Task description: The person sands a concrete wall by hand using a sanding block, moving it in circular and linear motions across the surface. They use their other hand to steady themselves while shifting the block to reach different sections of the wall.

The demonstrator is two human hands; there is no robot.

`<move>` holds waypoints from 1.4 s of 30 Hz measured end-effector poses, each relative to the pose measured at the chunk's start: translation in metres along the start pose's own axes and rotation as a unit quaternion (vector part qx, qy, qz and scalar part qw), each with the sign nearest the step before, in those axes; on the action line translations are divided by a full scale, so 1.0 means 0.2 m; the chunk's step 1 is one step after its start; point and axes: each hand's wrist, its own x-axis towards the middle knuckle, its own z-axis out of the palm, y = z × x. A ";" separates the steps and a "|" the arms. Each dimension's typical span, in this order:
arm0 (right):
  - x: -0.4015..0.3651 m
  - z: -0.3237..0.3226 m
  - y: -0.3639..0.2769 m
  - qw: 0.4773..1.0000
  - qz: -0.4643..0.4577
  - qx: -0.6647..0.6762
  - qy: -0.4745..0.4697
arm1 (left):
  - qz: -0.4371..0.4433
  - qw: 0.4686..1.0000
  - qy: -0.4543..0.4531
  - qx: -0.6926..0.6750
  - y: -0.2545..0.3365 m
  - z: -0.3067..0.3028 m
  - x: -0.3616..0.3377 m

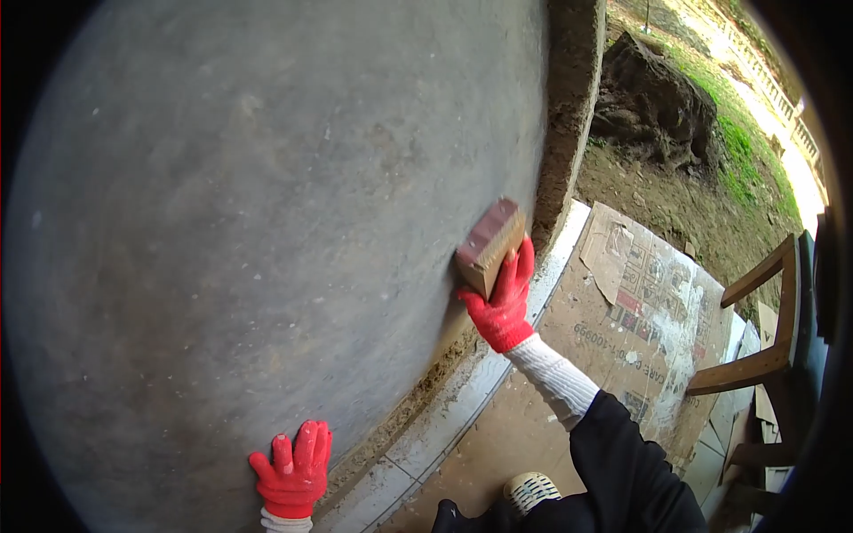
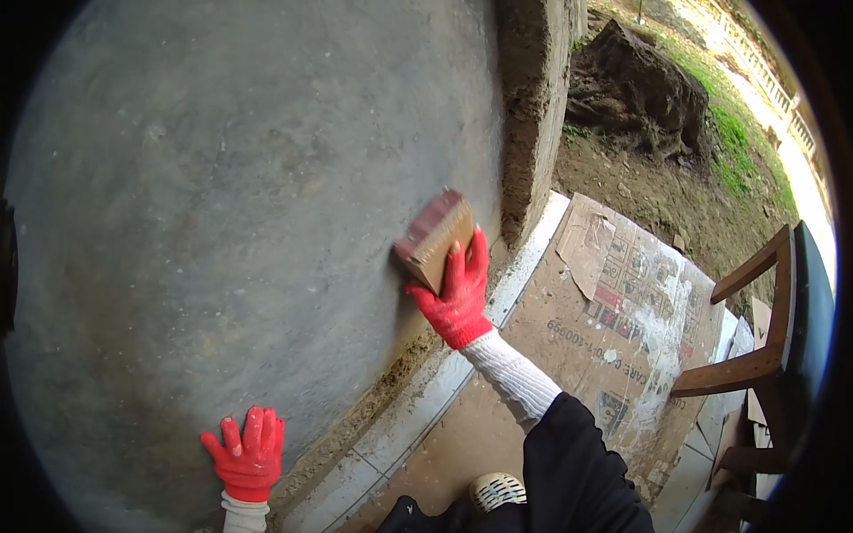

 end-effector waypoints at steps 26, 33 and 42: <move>0.08 -0.06 -0.29 0.998 -0.051 0.041 -0.021 | 0.025 0.998 0.052 0.001 -0.02 0.04 -0.04; -0.01 -0.07 -0.31 0.997 -0.002 0.063 -0.052 | 0.032 0.998 0.054 -0.016 -0.02 0.01 -0.03; -0.18 0.00 -0.19 0.998 -0.041 0.039 -0.024 | 0.009 0.999 0.029 -0.021 -0.01 0.01 -0.01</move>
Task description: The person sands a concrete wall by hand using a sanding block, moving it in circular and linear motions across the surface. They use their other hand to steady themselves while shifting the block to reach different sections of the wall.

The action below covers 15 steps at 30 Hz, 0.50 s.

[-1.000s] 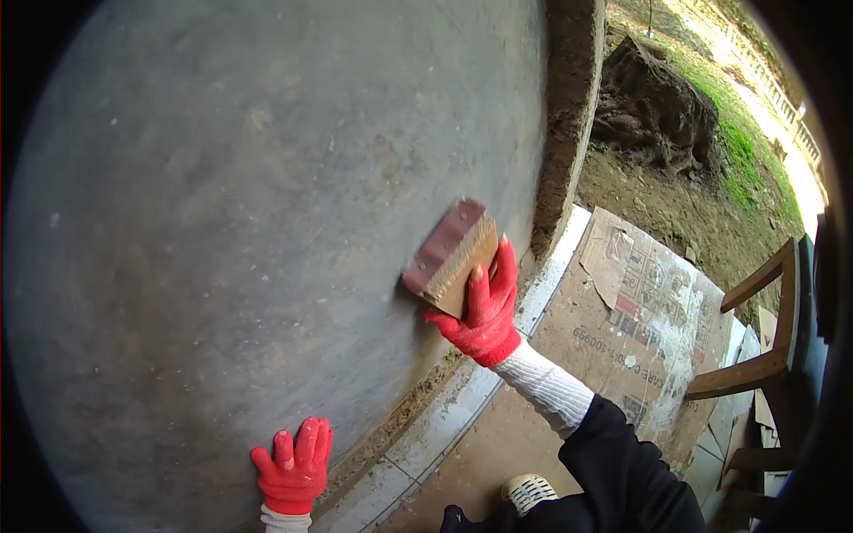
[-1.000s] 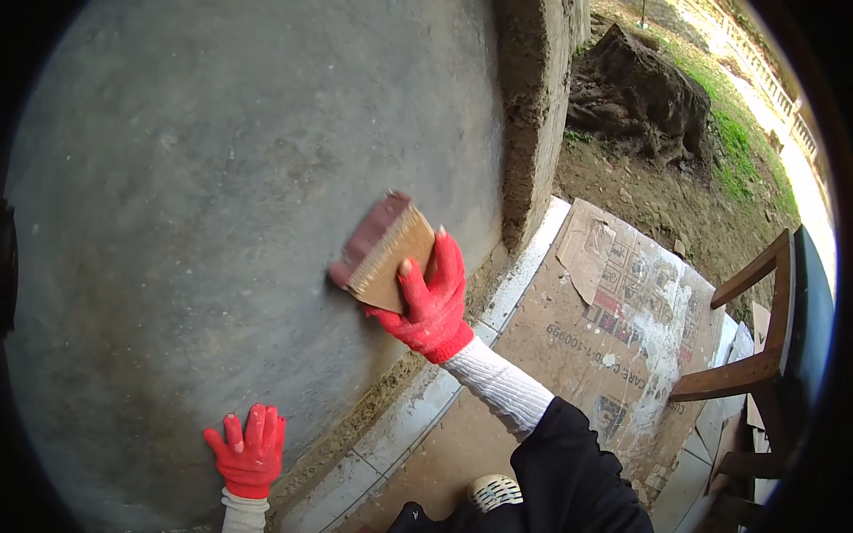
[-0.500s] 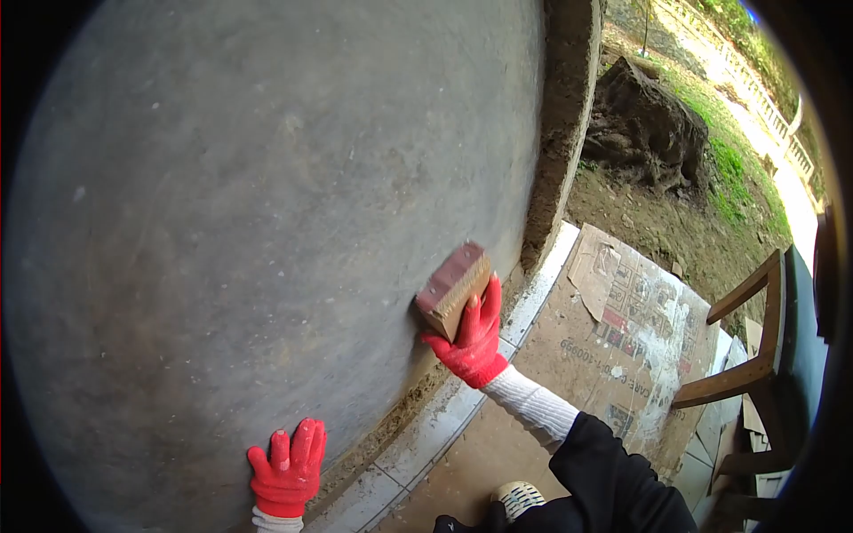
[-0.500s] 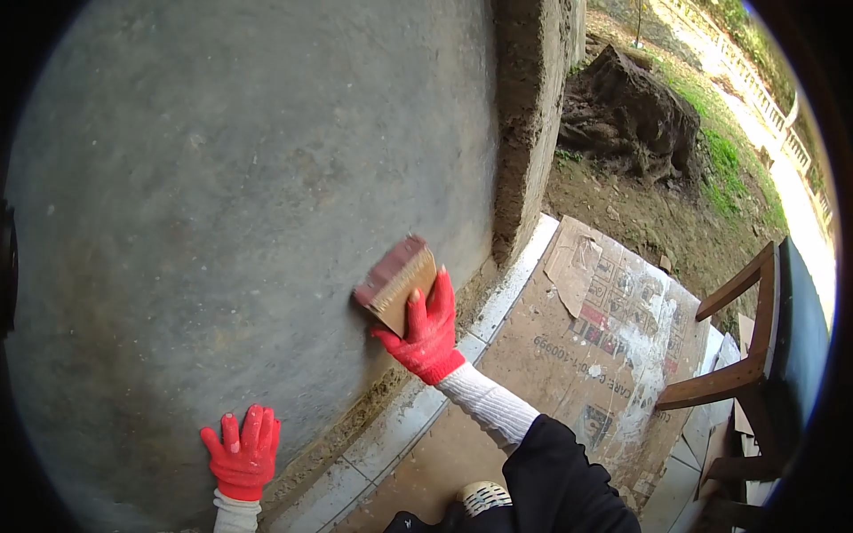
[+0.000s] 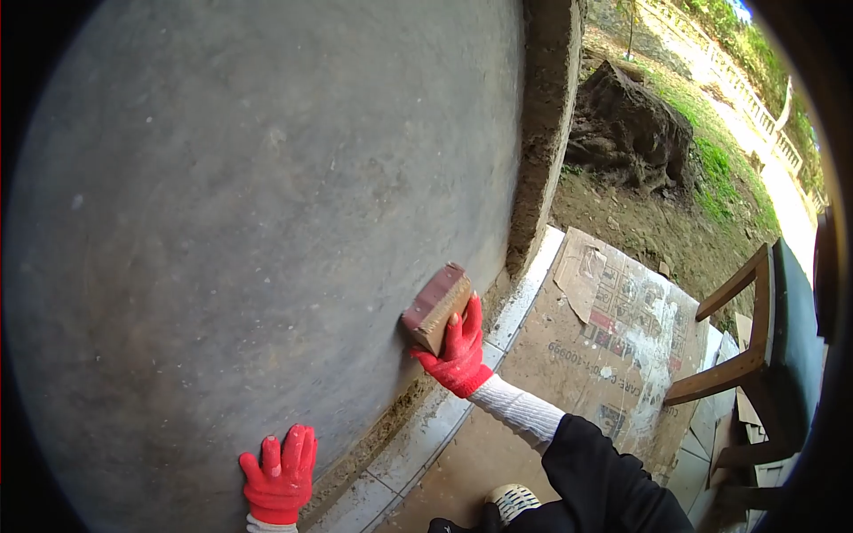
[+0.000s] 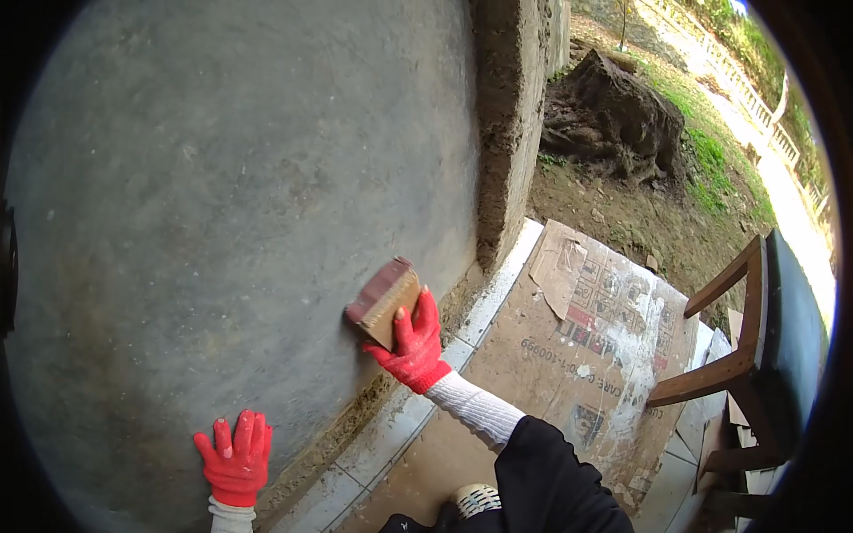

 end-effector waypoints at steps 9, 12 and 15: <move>0.47 -0.13 -0.12 0.995 0.055 0.073 0.031 | 0.014 1.000 -0.007 0.018 0.00 0.00 0.00; 0.27 -0.06 -0.08 0.998 0.054 0.026 0.034 | 0.008 1.000 -0.027 0.011 0.01 -0.01 0.01; 0.03 0.00 -0.01 0.994 0.096 0.028 0.040 | 0.013 0.998 -0.068 0.009 0.00 -0.03 0.01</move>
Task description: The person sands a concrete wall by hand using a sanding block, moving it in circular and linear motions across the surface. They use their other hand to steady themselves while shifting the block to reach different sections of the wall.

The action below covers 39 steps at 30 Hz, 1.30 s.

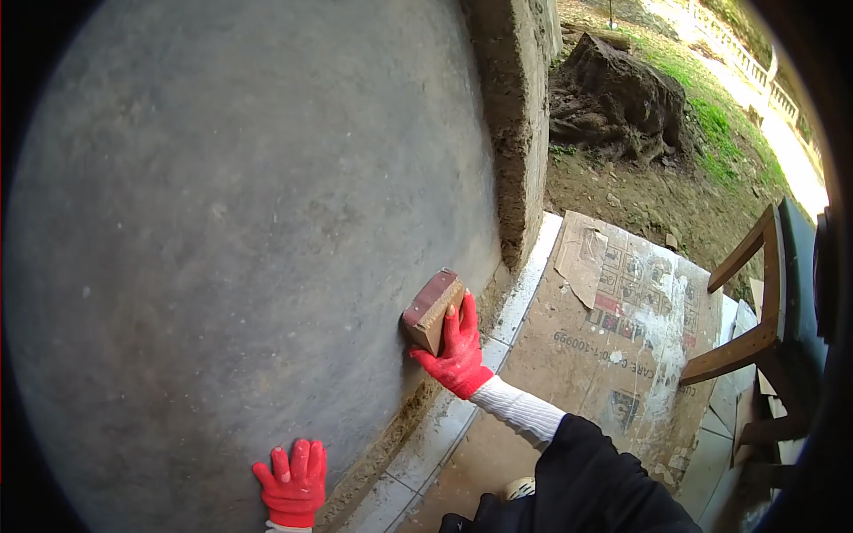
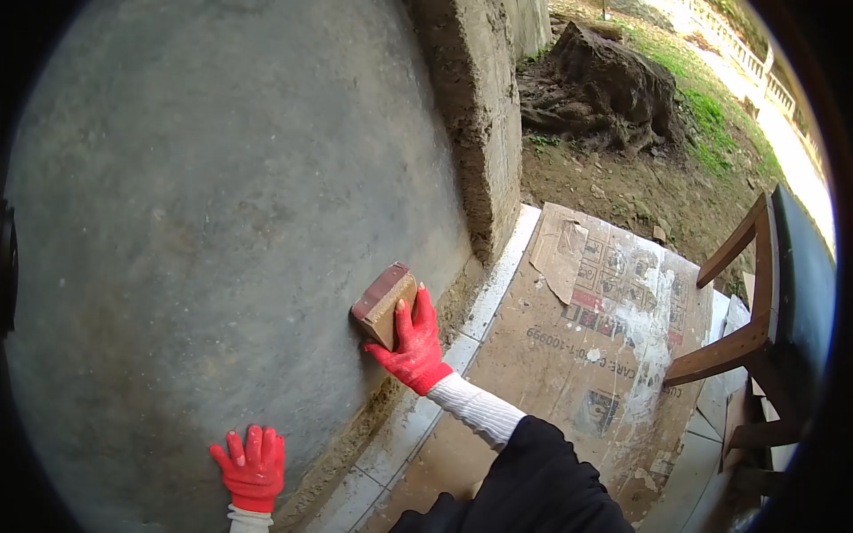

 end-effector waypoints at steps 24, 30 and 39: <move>0.64 -0.09 -0.22 0.913 0.398 0.057 -0.060 | -0.034 0.821 0.171 -0.543 0.45 0.02 0.65; 0.91 -0.22 -0.10 0.878 0.467 0.078 -0.069 | -0.240 0.262 -0.085 -0.931 0.60 0.06 0.70; 0.70 -0.07 -0.48 0.899 0.435 0.053 0.012 | -0.153 -0.186 -0.076 -0.968 0.74 0.37 0.67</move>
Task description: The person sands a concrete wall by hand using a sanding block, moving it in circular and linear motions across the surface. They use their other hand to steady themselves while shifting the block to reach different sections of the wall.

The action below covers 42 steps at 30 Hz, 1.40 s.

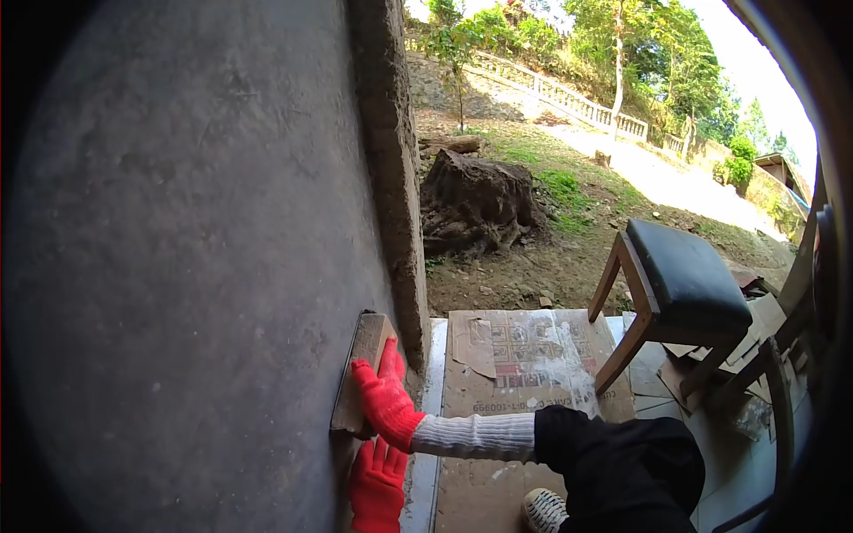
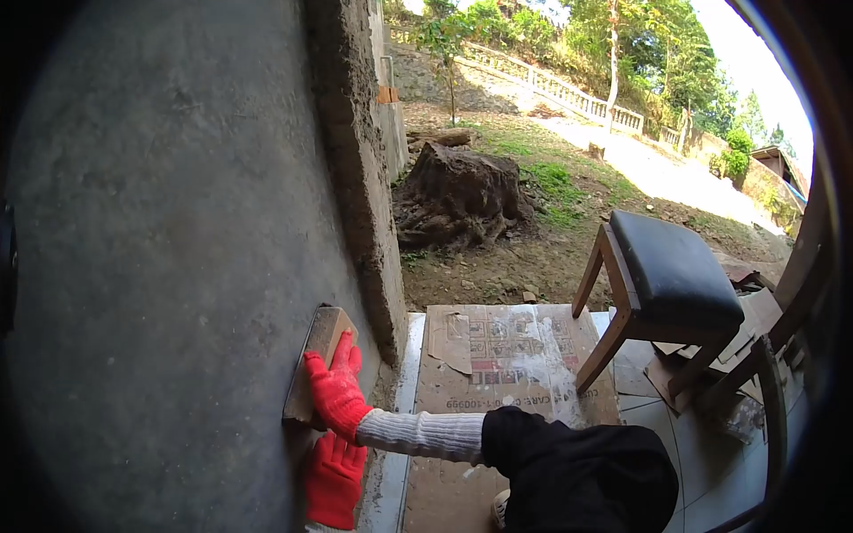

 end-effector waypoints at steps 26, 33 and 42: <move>0.19 -0.02 0.18 0.984 0.091 0.151 0.032 | -0.051 0.968 0.239 -0.050 0.20 0.36 -0.22; -0.24 0.06 0.29 0.996 0.069 0.062 0.016 | -0.019 0.983 0.178 -0.044 0.20 0.38 -0.21; 0.37 0.00 0.48 0.970 0.103 0.215 0.037 | -0.043 0.944 0.328 -0.008 0.24 0.43 -0.30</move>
